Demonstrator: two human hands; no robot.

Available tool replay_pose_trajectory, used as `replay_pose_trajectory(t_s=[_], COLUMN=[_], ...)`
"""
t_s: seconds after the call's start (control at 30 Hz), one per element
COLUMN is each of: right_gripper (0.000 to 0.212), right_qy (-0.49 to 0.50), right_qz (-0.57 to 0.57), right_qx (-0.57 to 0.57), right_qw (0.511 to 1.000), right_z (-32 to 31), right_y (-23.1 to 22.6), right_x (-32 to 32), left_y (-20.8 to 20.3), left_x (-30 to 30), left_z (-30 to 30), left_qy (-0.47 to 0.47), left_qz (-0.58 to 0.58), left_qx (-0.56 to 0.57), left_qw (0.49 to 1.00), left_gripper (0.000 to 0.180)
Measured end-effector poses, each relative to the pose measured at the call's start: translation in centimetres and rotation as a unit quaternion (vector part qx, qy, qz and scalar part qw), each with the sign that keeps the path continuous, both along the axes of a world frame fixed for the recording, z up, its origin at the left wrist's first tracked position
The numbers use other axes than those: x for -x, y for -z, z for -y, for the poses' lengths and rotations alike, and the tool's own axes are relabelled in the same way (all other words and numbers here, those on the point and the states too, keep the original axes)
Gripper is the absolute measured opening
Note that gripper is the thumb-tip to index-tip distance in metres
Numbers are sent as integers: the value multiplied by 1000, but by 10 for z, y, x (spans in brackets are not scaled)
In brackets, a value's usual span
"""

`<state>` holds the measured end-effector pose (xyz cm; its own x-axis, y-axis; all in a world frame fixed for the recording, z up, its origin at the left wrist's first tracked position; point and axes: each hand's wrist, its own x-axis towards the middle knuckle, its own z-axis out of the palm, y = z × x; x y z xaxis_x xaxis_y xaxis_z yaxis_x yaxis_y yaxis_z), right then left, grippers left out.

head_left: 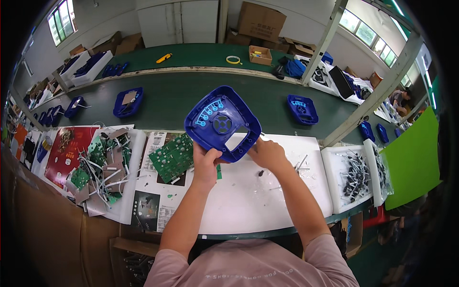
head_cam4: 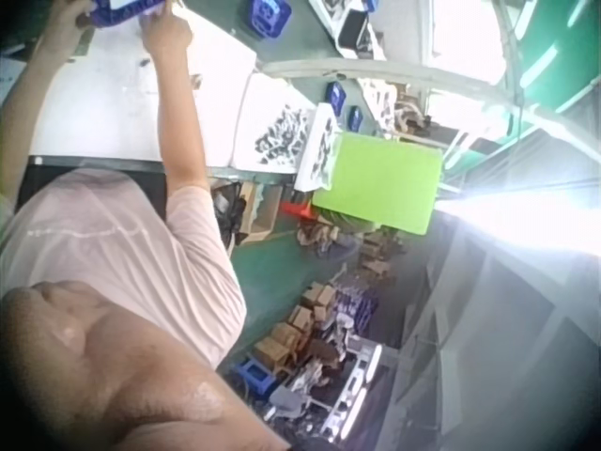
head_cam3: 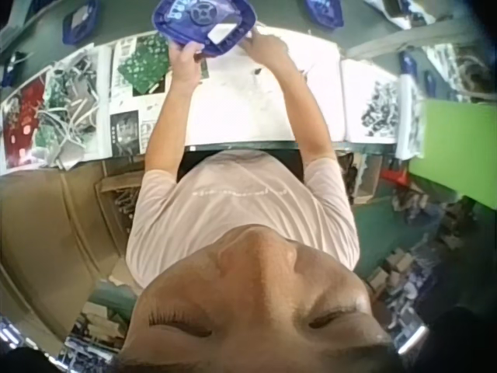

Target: The person assembles electronic circuit boards into plastic housings by hand, connecting them with white connectors.

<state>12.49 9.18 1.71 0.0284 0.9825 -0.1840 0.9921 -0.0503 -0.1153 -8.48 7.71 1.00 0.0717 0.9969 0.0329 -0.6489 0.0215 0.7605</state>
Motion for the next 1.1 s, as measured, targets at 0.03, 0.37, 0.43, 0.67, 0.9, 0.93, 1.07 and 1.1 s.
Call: replay_pose_trajectory(t_s=[0.03, 0.37, 0.43, 0.67, 0.9, 0.93, 1.07, 1.1], right_gripper=[68, 49, 53, 67, 41, 41, 27, 27], right_qy=[3, 68, 105, 133, 180, 179, 30, -40], right_qz=[-5, -5, -21, 11, -142, -140, -575, -609], right_qx=[-41, -136, -128, -2, -48, -48, -329, -347], right_qw=[999, 988, 986, 991, 972, 973, 748, 712], right_z=[6, 2, -11, -46, -17, -11, 15, 21], right_y=[-1, 17, -3, -17, -27, -20, 0, -3], right_x=[7, -15, -8, -7, -36, -44, -44, -37], left_y=[0, -2, 2, 1, 3, 1, 1, -1], left_x=[2, 3, 8, 8, 10, 5, -5, -8], left_z=[1, 1, -2, -7, -5, -5, 3, 6], left_qy=[-7, -19, -21, -39, -46, -47, -28, -4], left_qz=[-2, 9, 13, 28, 3, 5, -70, -88], left_qx=[-3, 4, 5, 19, 10, 11, -18, -19], left_qw=[1000, 1000, 1000, 999, 999, 999, 997, 996], left_gripper=[67, 72, 72, 72, 75, 75, 72, 70])
